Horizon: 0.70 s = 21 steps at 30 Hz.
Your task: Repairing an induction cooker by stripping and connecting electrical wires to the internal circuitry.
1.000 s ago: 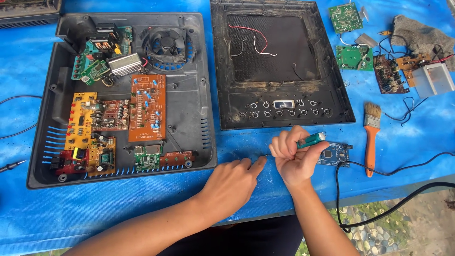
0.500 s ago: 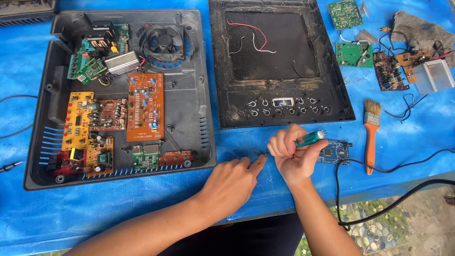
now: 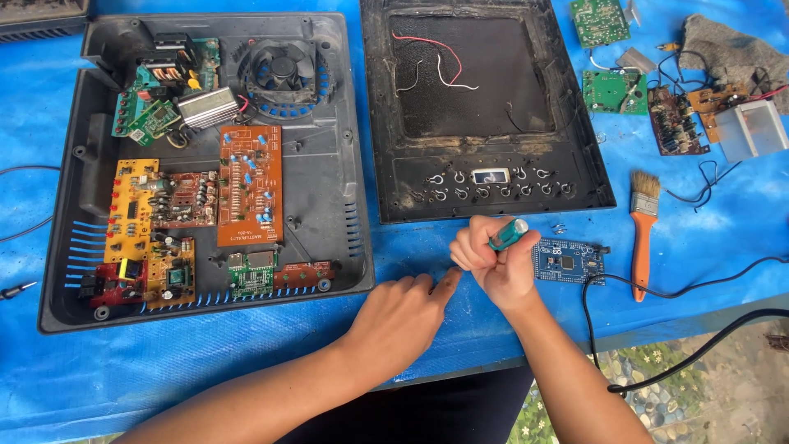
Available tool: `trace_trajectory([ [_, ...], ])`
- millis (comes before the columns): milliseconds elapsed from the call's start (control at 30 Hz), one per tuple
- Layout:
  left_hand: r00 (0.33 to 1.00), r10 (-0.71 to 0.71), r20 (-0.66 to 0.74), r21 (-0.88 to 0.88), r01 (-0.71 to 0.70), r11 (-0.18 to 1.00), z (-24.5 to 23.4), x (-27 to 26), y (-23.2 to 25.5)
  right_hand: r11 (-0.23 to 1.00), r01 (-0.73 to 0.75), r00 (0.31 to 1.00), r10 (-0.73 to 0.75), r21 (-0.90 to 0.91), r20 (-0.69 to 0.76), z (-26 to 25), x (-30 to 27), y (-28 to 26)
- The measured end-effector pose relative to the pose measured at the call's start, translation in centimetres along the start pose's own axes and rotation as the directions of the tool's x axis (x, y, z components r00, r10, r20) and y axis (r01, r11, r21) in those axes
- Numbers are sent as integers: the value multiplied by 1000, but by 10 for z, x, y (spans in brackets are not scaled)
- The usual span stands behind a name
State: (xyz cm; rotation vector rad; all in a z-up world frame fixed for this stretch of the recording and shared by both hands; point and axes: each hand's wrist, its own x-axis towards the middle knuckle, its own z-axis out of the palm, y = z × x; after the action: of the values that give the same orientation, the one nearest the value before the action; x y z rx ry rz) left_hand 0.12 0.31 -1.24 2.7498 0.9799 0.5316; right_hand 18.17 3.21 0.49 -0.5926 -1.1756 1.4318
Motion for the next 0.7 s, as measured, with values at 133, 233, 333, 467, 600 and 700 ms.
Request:
trace_trajectory([
  [133,998,-15,67,-57,18,998,-2,3,-3,1000,17,999,-17,2,-45,2,-1,2],
  [233,993,-20,118,-75,29,997,-2,3,-2,996,89,996,-90,-15,-17,4,-4,1],
  [333,996,-15,93,-74,22,997,1,1,-2,998,68,997,-68,1,-36,3,-2,4],
  [467,994,-35,101,-127,48,991,1,2,0,995,99,994,-98,17,-55,4,-8,4],
  [600,989,-41,142,-140,61,988,-1,3,-1,996,80,995,-78,28,-63,2,-3,6],
  [700,987,-41,157,-151,65,986,-4,5,-1,995,98,992,-95,34,-84,4,-4,6],
])
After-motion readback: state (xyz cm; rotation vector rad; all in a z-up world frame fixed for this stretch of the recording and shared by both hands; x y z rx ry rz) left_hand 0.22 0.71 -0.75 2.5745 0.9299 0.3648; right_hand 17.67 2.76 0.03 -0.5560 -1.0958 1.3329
